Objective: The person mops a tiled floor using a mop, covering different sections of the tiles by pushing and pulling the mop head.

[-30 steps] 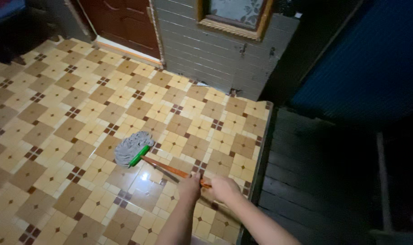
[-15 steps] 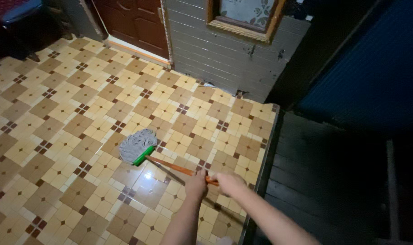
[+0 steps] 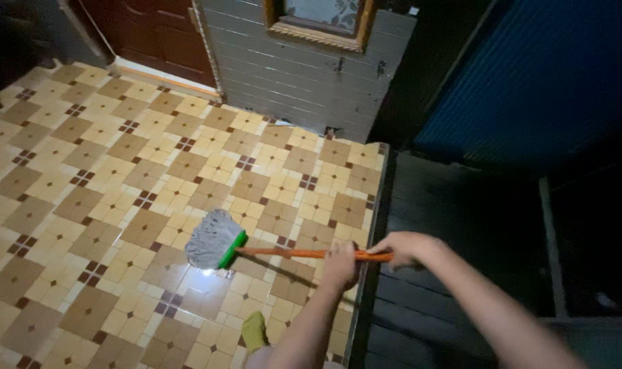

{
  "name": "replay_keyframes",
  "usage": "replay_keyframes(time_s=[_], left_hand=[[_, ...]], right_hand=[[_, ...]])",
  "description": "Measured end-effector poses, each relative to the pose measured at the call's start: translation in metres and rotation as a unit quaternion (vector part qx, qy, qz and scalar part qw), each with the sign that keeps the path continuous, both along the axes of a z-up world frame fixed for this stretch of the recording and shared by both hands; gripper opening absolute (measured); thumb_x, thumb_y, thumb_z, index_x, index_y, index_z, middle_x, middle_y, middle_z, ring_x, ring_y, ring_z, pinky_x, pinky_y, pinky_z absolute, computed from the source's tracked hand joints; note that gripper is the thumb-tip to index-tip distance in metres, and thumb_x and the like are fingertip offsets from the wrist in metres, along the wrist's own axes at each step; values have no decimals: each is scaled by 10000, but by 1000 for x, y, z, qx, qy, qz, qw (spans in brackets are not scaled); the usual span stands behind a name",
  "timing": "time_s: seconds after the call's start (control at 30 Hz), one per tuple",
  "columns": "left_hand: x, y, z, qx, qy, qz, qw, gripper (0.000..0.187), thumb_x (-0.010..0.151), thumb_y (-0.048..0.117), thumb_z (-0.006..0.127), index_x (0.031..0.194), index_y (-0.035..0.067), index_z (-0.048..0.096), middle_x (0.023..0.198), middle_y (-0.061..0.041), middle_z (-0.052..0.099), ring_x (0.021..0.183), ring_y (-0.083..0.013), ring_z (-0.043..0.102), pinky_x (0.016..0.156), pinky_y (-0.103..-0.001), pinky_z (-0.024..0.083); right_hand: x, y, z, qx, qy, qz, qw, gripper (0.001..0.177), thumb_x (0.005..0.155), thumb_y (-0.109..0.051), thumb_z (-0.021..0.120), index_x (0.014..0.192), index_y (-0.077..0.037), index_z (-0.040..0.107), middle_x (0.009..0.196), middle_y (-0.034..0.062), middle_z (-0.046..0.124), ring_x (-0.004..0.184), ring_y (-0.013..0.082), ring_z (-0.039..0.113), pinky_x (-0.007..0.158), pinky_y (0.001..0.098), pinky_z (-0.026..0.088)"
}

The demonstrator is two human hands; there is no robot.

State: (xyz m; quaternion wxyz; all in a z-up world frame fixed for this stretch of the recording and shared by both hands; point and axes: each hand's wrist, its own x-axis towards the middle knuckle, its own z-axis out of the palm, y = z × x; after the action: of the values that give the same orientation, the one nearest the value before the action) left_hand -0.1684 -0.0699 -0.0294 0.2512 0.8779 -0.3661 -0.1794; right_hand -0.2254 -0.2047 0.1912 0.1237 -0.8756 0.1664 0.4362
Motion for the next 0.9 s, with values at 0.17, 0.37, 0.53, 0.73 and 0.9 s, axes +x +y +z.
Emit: replay_keyframes(time_s=[0.17, 0.37, 0.53, 0.73, 0.9], left_hand=[[-49, -52, 34, 44, 61, -79, 994, 481, 1001, 371, 570, 1370, 80, 466, 1386, -184, 582, 1316, -423, 517, 1094, -554, 381], [-85, -75, 77, 68, 24, -145, 987, 593, 1039, 422, 541, 1495, 79, 381, 1371, -177, 578, 1255, -401, 552, 1024, -561, 416], [-84, -69, 93, 120, 40, -169, 977, 492, 996, 414, 584, 1381, 134, 462, 1373, -118, 590, 1261, -352, 570, 1055, -573, 393], [-96, -66, 81, 133, 20, -181, 974, 439, 1029, 435, 581, 1305, 102, 499, 1323, -118, 646, 1246, -314, 611, 1102, -587, 368], [-101, -67, 56, 81, -81, -188, 976, 511, 1000, 284, 623, 1442, 99, 446, 1274, -104, 675, 1186, -287, 644, 1063, -627, 363]], right_hand=[[-49, -39, 32, -55, 36, -73, 995, 751, 888, -152, 769, 1453, -569, 506, 1450, -5, 596, 1205, 203, 626, 1055, 406, 535], [-83, -62, 55, -81, 80, -99, 989, 743, 858, -177, 784, 1445, -549, 519, 1446, -32, 633, 1251, 188, 631, 1127, 410, 484], [-96, -52, 47, -78, 33, -54, 995, 617, 884, -213, 763, 1400, -498, 582, 1400, -84, 661, 1238, 147, 633, 1113, 390, 485], [-112, -56, 39, -35, -3, -52, 998, 543, 883, -208, 749, 1357, -446, 634, 1308, -65, 727, 1176, 135, 688, 1064, 389, 524], [-116, -48, 38, -40, 3, -88, 995, 524, 894, -202, 742, 1348, -447, 650, 1334, -71, 700, 1178, 132, 670, 1050, 396, 531]])
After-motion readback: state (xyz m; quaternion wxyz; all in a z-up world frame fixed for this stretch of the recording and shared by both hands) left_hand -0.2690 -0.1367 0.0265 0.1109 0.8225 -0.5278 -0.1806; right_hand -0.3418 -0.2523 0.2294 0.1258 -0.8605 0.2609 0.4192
